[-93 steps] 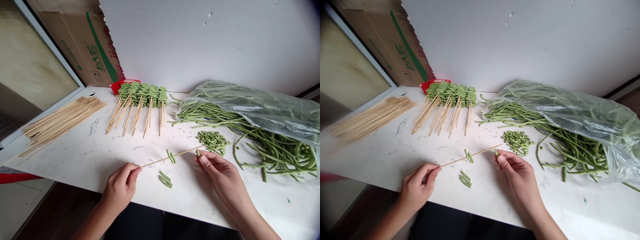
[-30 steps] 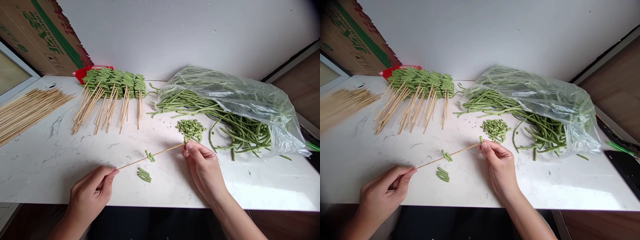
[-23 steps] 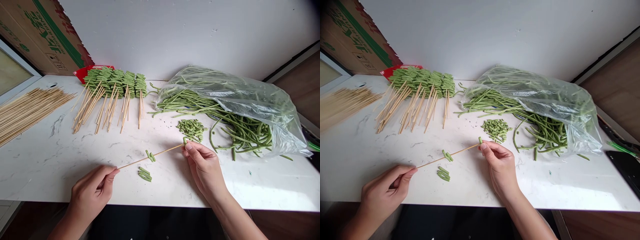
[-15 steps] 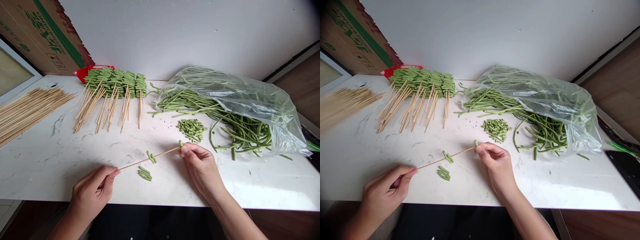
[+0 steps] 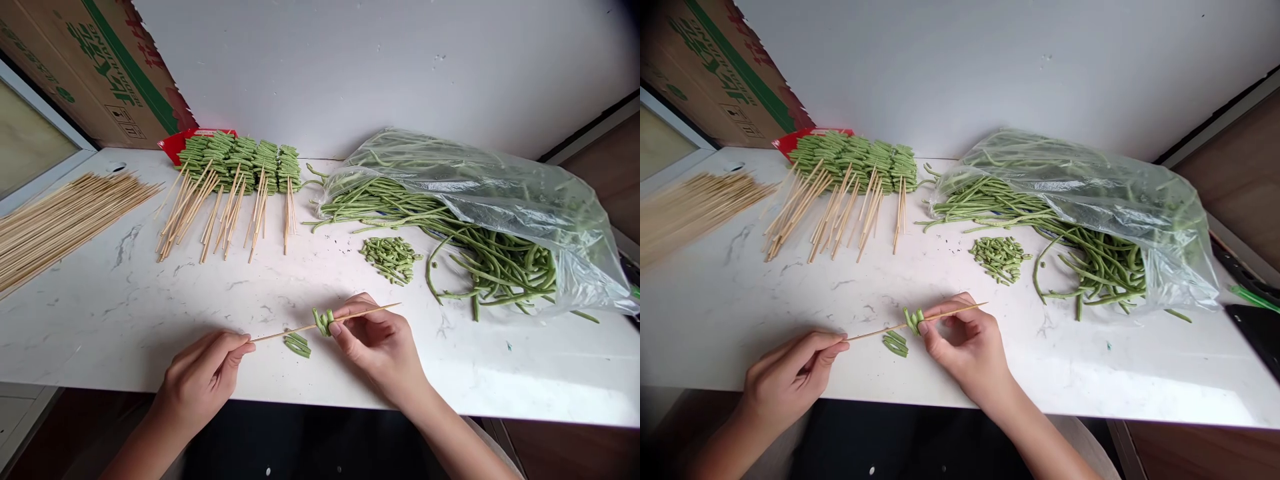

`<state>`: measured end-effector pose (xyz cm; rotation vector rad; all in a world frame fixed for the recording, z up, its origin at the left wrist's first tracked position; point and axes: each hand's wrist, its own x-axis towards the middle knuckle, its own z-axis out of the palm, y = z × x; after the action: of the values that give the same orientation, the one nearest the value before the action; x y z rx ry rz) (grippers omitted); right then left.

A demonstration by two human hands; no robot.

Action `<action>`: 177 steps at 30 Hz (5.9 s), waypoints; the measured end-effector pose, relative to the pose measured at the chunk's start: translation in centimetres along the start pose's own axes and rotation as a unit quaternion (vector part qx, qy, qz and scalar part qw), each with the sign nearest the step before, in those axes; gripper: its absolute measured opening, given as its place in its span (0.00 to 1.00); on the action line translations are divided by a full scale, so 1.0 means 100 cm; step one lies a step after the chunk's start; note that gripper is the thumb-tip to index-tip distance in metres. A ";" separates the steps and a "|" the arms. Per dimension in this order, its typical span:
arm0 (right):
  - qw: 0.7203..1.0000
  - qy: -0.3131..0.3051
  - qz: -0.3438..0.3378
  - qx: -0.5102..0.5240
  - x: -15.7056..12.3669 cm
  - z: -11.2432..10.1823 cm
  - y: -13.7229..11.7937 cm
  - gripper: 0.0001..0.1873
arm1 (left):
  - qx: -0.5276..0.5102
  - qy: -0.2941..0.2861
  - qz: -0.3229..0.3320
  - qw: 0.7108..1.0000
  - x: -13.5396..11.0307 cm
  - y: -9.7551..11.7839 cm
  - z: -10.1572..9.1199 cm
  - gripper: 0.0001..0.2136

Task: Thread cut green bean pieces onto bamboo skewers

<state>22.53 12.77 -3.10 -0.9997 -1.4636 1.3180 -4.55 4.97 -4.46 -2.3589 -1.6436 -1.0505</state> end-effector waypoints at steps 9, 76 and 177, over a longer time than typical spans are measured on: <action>0.991 -0.017 -0.003 -0.134 -0.004 0.001 -0.008 0.08 | 0.071 0.040 -0.082 0.993 0.002 0.001 0.001 0.05; 0.981 0.119 0.118 0.097 0.027 -0.029 0.003 0.16 | 0.095 0.036 -0.066 0.993 -0.002 0.001 -0.001 0.03; 0.962 0.163 0.130 0.177 0.027 -0.024 -0.006 0.14 | 0.093 0.040 -0.082 0.991 -0.002 0.001 0.001 0.05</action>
<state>24.11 15.94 -2.20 -1.1282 -0.8329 1.4557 -4.47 4.77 -4.64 -2.0693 -1.8435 -0.9562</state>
